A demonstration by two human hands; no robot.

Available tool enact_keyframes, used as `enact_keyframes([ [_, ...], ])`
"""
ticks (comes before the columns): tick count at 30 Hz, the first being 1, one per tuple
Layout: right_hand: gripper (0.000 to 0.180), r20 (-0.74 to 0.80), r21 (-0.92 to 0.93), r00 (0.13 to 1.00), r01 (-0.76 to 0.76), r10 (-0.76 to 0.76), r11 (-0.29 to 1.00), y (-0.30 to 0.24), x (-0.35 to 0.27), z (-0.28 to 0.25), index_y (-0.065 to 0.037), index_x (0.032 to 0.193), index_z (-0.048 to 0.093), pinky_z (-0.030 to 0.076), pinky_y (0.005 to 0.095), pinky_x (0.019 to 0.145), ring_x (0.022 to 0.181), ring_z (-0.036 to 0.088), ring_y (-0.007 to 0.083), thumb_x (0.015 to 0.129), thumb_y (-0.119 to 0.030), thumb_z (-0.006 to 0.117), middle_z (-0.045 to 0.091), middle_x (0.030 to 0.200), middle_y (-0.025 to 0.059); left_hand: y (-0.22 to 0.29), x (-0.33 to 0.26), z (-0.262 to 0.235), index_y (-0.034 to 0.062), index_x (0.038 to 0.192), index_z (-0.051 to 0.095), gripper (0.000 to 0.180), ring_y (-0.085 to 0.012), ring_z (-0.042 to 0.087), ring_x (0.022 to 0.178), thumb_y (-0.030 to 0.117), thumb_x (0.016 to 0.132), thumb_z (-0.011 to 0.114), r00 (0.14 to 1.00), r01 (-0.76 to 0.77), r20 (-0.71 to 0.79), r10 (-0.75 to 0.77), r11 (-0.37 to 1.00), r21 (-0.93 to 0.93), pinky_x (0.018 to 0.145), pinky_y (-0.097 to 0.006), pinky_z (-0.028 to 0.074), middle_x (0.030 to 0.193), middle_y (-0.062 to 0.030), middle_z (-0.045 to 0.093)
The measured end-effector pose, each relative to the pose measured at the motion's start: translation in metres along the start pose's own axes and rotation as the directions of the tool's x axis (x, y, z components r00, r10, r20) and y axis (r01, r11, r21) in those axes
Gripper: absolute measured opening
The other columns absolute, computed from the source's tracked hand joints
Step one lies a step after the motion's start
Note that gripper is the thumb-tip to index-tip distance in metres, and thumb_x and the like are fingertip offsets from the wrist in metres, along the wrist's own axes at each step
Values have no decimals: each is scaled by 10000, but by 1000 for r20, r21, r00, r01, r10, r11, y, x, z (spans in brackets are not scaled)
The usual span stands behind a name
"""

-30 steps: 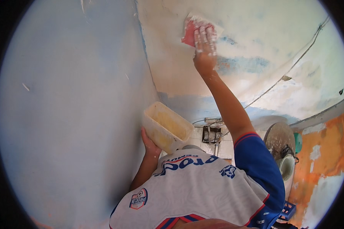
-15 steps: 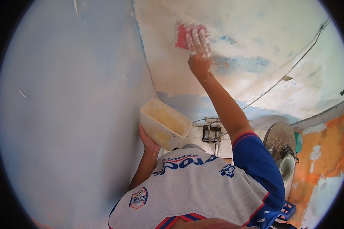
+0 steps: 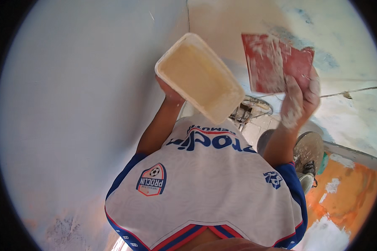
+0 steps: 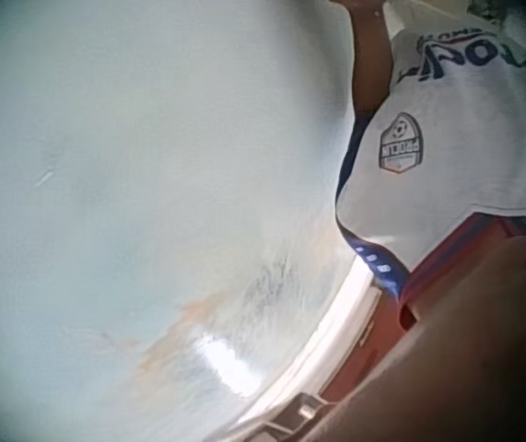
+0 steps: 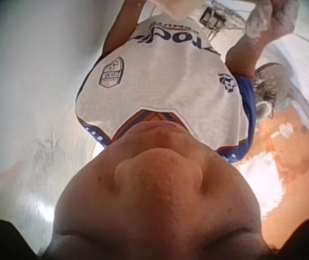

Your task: The person applies a plaster or filler material to a wall using a hand spreader, frequently scooping more material from a plastic container.

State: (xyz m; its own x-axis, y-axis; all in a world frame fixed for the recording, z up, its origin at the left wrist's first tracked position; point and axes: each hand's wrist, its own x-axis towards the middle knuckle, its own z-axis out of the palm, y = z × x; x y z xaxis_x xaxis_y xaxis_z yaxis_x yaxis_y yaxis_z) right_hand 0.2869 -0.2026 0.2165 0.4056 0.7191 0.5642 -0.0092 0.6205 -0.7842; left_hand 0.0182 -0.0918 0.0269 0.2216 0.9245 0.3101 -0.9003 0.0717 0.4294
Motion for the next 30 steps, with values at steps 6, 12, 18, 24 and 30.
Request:
enact_keyframes([
  [6,456,239,-298,947,-137,213,945,-61,-3,-12,88,1316,559,543,314,932,1068,711,227,869,121,641,726,1151,206,-14,25,26,101,1492,491,904,-307,561,1313,793,923,371,996,83,-36,-85,994,-68,1067,-484,493,1521,-120,505],
  [12,314,420,-495,881,24,215,868,-57,19,-25,13,1224,659,591,303,787,887,761,227,913,1,697,765,1014,153,-7,43,45,116,1491,455,920,-330,564,1304,804,880,444,999,4,47,-7,999,47,1056,-499,506,1503,-160,501],
  [18,365,494,-498,862,175,112,849,-40,28,-38,-42,1233,702,509,347,591,624,639,260,870,-7,693,650,763,137,-8,76,92,131,1490,419,950,-353,568,1295,814,836,518,973,-168,187,132,968,188,1044,-515,518,1486,-200,497],
  [24,328,438,-526,899,265,-9,808,-23,32,-46,-71,1192,714,484,372,559,600,622,299,867,-27,697,630,731,133,-7,100,131,146,1489,383,994,-376,572,1286,824,793,591,920,-318,319,229,910,265,1032,-530,531,1468,-240,494],
  [30,252,401,-584,914,310,-65,750,-17,44,-48,-66,1153,709,529,386,599,698,694,332,901,-74,708,709,826,160,-10,116,157,161,1489,347,1049,-399,576,1277,834,749,665,868,-399,426,255,869,292,1021,-545,544,1450,-280,490],
])
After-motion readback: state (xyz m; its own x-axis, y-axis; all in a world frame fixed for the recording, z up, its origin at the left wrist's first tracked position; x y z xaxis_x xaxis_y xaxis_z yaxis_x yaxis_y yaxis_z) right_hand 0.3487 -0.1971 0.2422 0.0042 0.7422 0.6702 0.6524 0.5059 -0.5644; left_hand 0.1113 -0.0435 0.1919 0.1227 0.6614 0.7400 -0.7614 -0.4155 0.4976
